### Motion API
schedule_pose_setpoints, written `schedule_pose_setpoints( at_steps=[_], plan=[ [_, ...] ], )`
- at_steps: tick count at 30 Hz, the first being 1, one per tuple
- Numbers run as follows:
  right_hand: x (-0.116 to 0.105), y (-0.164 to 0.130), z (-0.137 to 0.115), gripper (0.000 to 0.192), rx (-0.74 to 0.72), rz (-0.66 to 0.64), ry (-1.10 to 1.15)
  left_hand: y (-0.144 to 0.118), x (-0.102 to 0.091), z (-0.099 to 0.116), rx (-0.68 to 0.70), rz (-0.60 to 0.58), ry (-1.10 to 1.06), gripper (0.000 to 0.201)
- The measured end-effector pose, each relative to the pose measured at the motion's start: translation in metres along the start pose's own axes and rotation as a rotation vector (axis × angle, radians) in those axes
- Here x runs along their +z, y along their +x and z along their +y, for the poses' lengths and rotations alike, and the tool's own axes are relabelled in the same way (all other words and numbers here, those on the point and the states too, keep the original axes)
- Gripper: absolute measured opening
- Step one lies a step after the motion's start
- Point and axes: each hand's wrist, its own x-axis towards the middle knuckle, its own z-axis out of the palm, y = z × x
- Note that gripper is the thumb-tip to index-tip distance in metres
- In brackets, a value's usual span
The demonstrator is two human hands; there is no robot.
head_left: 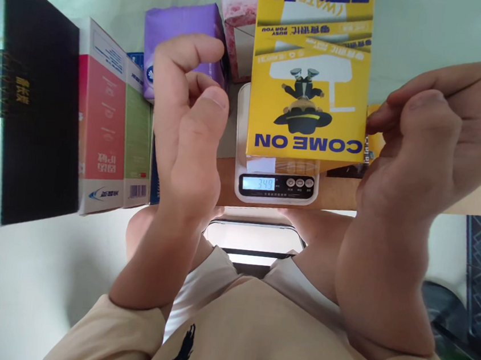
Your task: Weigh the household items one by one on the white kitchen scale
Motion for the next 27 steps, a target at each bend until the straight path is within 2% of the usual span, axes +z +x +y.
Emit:
schedule_pose_setpoints(
  at_steps=[4, 7, 13, 17, 19, 24, 27],
  plan=[
    [-0.001, -0.001, 0.006, 0.014, -0.044, -0.003, 0.026, -0.001, 0.002, 0.001, 0.018, 0.038, 0.027, 0.019],
    [-0.001, -0.003, 0.006, 0.013, -0.027, -0.044, 0.054, -0.005, 0.002, 0.006, -0.033, 0.055, 0.055, 0.011],
    [0.000, -0.006, -0.008, 0.010, 0.110, -0.182, 0.119, -0.016, 0.010, 0.020, -0.267, -0.022, 0.047, 0.006],
    [-0.002, -0.007, -0.005, 0.010, 0.116, -0.181, 0.128, -0.021, 0.015, 0.025, -0.289, -0.097, 0.004, 0.008],
    [-0.003, -0.006, -0.001, 0.011, 0.116, -0.178, 0.137, -0.017, 0.015, 0.022, -0.286, -0.096, 0.000, 0.010],
    [-0.005, -0.006, 0.006, 0.012, 0.097, -0.202, 0.132, 0.009, 0.005, -0.007, -0.382, 0.042, 0.050, 0.020],
    [-0.006, -0.005, 0.008, 0.012, 0.094, -0.216, 0.113, 0.018, -0.002, -0.021, -0.389, 0.009, 0.048, 0.024]
  ],
)
